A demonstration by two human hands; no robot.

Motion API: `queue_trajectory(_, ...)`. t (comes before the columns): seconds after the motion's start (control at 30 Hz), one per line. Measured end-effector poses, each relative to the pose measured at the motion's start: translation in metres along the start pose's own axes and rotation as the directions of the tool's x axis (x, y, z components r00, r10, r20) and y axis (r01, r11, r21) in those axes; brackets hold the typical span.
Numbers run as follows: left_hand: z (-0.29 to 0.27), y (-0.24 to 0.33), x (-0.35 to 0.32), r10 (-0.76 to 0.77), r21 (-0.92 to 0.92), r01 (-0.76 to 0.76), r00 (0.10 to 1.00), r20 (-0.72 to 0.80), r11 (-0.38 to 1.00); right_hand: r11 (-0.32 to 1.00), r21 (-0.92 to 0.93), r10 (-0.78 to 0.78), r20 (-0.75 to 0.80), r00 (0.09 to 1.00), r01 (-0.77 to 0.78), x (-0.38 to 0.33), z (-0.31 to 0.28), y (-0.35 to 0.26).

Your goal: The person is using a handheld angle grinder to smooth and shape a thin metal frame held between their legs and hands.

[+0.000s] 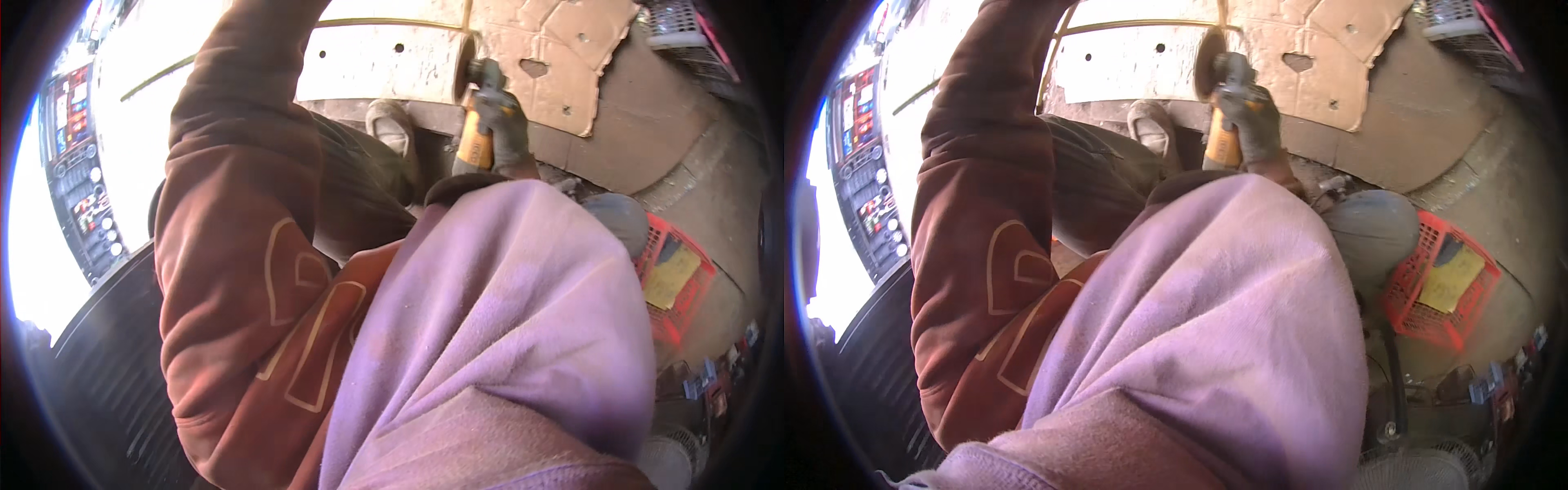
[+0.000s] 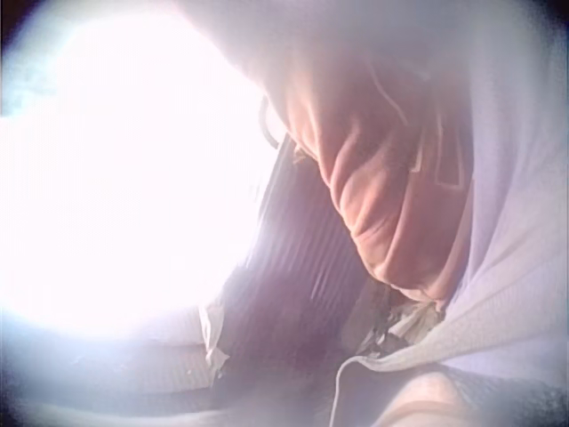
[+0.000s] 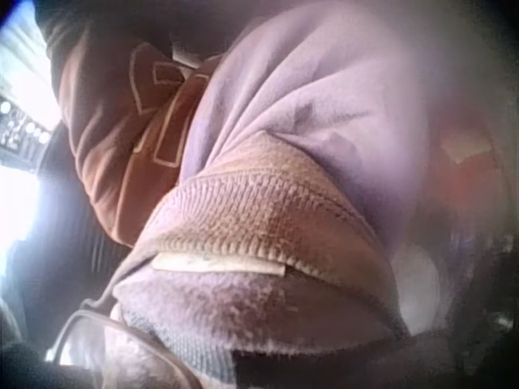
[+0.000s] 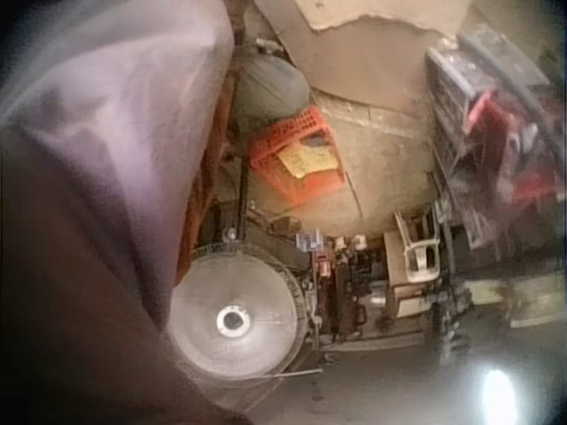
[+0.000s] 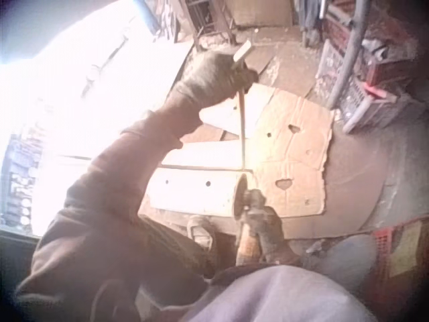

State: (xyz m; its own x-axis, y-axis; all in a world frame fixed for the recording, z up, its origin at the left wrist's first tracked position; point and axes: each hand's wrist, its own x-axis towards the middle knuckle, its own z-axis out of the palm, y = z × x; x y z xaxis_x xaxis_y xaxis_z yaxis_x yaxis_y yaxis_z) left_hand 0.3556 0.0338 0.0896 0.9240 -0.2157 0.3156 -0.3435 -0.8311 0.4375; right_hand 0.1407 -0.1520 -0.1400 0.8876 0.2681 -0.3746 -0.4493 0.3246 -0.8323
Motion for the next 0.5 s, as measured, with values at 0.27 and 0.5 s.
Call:
queue_trajectory(0.27, -0.025, 0.039, -0.058, -0.264, -0.096, 0.259, 0.964, -0.035, 0.961, 0.97, 0.058, -0.219, -0.199, 0.955, 0.234, -0.07, -0.1, -0.079)
queue_trajectory(0.5, -0.126, 0.063, -0.079, -0.063, -0.582, 0.095, 0.995, 0.076, 0.807, 0.795, 0.095, -0.539, -0.34, 0.77, 0.599, -0.165, -0.079, -0.174)
